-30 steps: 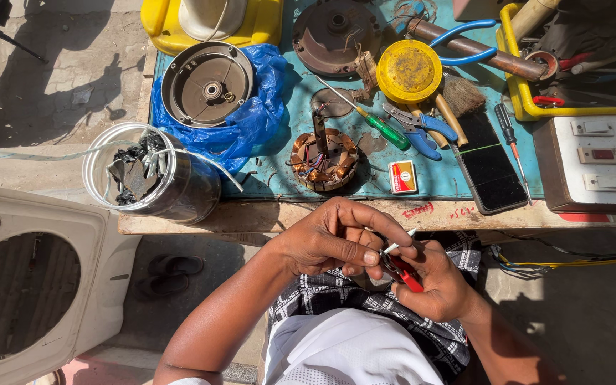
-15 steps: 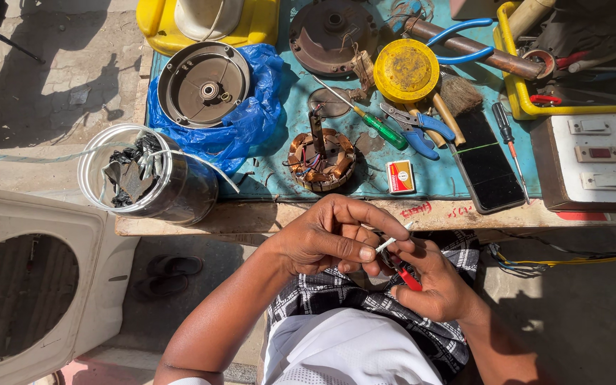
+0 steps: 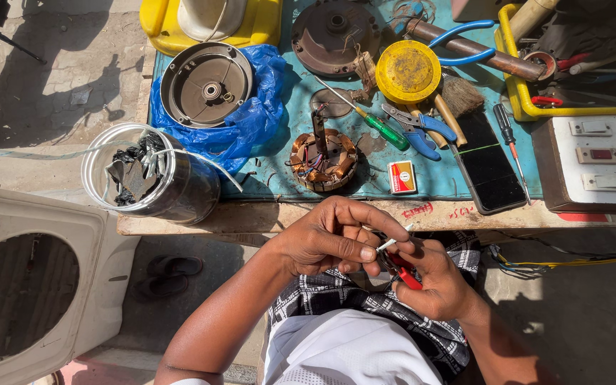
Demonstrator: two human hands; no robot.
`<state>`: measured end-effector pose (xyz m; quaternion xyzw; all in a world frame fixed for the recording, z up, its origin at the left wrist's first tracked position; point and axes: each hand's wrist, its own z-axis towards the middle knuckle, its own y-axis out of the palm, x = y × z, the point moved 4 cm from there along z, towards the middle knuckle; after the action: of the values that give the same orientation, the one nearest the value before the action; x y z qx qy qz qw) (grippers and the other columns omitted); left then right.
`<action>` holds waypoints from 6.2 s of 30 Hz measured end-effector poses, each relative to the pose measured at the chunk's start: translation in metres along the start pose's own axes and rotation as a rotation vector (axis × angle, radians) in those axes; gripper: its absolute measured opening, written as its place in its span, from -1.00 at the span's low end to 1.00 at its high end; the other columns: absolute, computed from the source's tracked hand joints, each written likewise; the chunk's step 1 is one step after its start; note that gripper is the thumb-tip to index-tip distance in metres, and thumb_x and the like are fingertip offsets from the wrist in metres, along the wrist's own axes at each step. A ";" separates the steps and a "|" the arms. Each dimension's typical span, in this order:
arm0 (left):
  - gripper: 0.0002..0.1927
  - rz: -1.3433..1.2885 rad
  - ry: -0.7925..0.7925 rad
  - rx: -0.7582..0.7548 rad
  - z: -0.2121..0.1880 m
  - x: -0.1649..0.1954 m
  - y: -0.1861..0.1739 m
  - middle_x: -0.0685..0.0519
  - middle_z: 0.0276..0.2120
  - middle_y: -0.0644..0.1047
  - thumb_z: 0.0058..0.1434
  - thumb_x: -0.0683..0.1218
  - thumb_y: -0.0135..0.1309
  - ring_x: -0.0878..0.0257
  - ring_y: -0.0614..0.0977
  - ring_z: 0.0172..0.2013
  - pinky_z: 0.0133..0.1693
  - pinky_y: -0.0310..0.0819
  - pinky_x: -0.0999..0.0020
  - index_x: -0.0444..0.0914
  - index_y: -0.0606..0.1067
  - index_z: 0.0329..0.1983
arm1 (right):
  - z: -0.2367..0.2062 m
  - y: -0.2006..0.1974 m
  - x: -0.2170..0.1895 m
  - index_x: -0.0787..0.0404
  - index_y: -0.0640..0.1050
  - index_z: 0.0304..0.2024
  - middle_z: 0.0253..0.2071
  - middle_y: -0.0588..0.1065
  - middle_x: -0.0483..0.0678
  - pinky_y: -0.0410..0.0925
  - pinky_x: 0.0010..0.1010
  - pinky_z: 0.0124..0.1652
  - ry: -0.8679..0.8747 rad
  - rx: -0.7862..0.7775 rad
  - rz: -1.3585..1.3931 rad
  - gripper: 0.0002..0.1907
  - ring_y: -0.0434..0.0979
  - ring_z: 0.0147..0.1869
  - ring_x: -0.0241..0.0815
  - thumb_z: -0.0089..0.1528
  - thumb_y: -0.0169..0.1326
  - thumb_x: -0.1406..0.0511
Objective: The person sits at an outdoor workbench repairing an electric fan motor. They handle the copper-wound stator, cut and trim wire with pliers, place insulating pieces from a jar into the stator slots, and press components into place by hand.
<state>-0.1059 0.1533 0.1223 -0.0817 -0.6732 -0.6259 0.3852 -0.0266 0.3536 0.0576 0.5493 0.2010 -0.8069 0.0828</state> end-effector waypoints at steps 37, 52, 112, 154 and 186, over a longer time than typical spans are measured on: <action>-0.52 1.564 1.089 0.385 0.306 0.080 0.086 -0.07 0.05 0.55 0.11 -0.19 0.32 -0.09 0.65 -0.01 0.00 0.56 0.14 -0.23 0.48 0.11 | -0.129 -0.047 -0.033 0.41 0.42 0.19 -0.15 0.39 -0.04 0.31 -0.43 -0.05 0.322 0.682 0.101 -0.28 0.36 -0.12 -0.24 -0.10 0.07 0.51; -0.77 1.285 0.501 0.609 -0.029 -0.045 0.026 -0.08 -0.28 0.63 0.22 -0.29 0.22 0.12 0.67 -0.40 -0.37 0.52 0.36 -0.34 0.55 -0.05 | 0.083 -0.154 -0.017 0.33 0.44 0.23 0.05 0.42 0.20 0.27 0.03 0.14 0.320 0.366 -1.288 -0.25 0.41 0.17 0.28 0.09 0.31 0.09; -0.55 1.778 0.698 0.626 -0.021 0.063 -0.042 0.12 -0.15 0.52 0.03 -0.21 0.25 0.16 0.54 -0.06 0.12 0.17 0.04 -0.12 0.55 0.03 | 0.148 -0.011 -0.056 0.27 0.63 -0.07 -0.21 0.48 0.00 0.40 -0.41 -0.24 -0.195 0.270 -0.840 -0.78 0.54 -0.22 -0.16 0.24 0.28 0.50; -0.61 1.916 0.648 0.569 -0.016 0.057 -0.043 0.13 -0.18 0.51 0.09 -0.20 0.18 0.18 0.53 -0.06 0.15 0.16 -0.04 -0.08 0.58 0.03 | 0.124 -0.026 -0.051 0.35 0.61 -0.12 -0.18 0.60 0.05 0.48 -0.44 -0.09 -0.054 0.348 -0.632 -0.84 0.63 -0.10 -0.19 0.24 0.26 0.49; -0.63 1.918 0.669 0.550 -0.016 0.056 -0.043 0.13 -0.18 0.51 0.09 -0.17 0.16 0.17 0.52 -0.07 0.12 0.16 -0.05 -0.10 0.57 0.01 | 0.125 -0.023 -0.051 0.33 0.62 -0.12 -0.18 0.60 0.04 0.47 -0.47 -0.15 -0.043 0.323 -0.650 -0.85 0.64 -0.11 -0.20 0.25 0.26 0.46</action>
<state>-0.1638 0.1092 0.1223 -0.3129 -0.3047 0.1250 0.8909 -0.1223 0.3179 0.1491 0.4459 0.2334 -0.8236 -0.2615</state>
